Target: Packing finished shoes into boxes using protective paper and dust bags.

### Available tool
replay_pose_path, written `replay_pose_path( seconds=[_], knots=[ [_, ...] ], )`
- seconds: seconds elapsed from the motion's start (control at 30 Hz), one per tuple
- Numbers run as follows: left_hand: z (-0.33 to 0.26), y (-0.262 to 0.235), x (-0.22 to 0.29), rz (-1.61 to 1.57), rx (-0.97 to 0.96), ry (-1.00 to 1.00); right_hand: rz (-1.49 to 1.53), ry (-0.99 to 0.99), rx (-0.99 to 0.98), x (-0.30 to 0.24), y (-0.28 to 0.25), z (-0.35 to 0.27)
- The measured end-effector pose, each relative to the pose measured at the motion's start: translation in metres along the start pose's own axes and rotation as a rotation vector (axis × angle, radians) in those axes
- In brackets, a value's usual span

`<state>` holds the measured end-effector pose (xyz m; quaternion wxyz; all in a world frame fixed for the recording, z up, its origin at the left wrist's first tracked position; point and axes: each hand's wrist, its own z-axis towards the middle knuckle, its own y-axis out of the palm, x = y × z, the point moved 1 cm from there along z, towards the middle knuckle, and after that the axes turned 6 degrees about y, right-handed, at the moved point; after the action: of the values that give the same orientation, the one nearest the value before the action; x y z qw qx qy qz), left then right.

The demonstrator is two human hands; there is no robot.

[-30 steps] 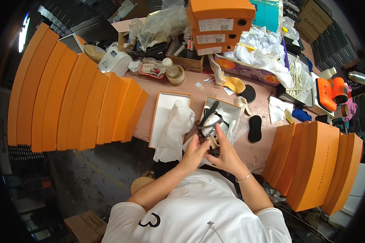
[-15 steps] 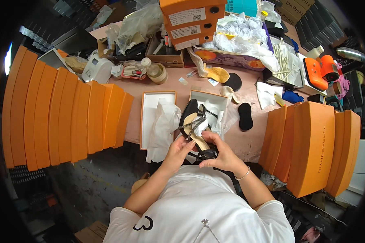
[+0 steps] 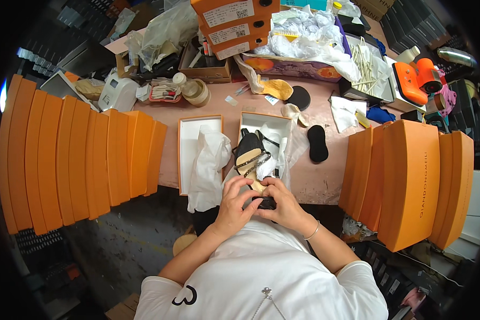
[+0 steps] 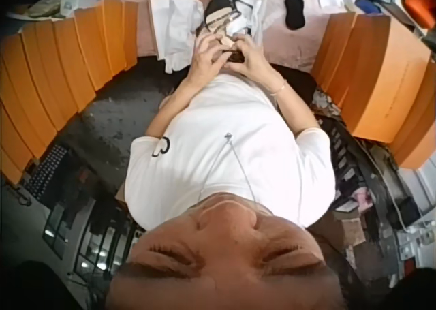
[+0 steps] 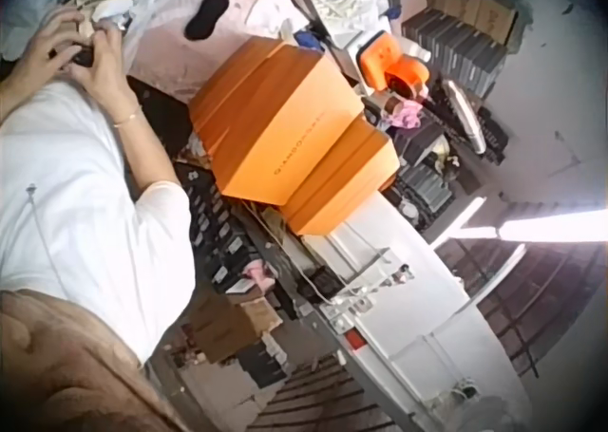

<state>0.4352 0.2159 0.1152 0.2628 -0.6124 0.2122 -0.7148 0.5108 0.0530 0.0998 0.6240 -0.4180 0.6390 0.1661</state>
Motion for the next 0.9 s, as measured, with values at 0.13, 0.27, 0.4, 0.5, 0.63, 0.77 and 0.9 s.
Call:
replay_pose_path(
  seconds=[0.13, 0.27, 0.4, 0.5, 0.63, 0.77, 0.9],
  knots=[
    [-0.001, -0.001, -0.003, -0.042, -0.034, 0.013, 0.048, 0.035, -0.075, 0.002, -0.008, -0.002],
    [-0.002, 0.0, -0.004, -0.383, -0.122, -0.274, 0.114, 0.078, -0.161, 0.016, -0.012, -0.001],
    [-0.016, 0.01, -0.021, -0.778, -0.268, -0.511, 0.118, 0.059, -0.145, 0.026, -0.012, -0.002],
    [-0.021, 0.015, -0.029, -0.902, -0.355, -0.619, 0.04, 0.048, -0.172, 0.03, -0.015, 0.001],
    [-0.019, 0.018, -0.028, -0.989, -0.335, -0.635, 0.049, 0.062, -0.161, 0.032, -0.016, 0.0],
    [-0.017, 0.02, -0.019, -1.037, -0.297, -0.662, 0.084, 0.042, -0.021, 0.014, -0.024, -0.007],
    [-0.019, 0.023, -0.012, -1.03, -0.275, -0.676, -0.003, 0.093, -0.02, 0.004, -0.029, -0.013]
  ],
)
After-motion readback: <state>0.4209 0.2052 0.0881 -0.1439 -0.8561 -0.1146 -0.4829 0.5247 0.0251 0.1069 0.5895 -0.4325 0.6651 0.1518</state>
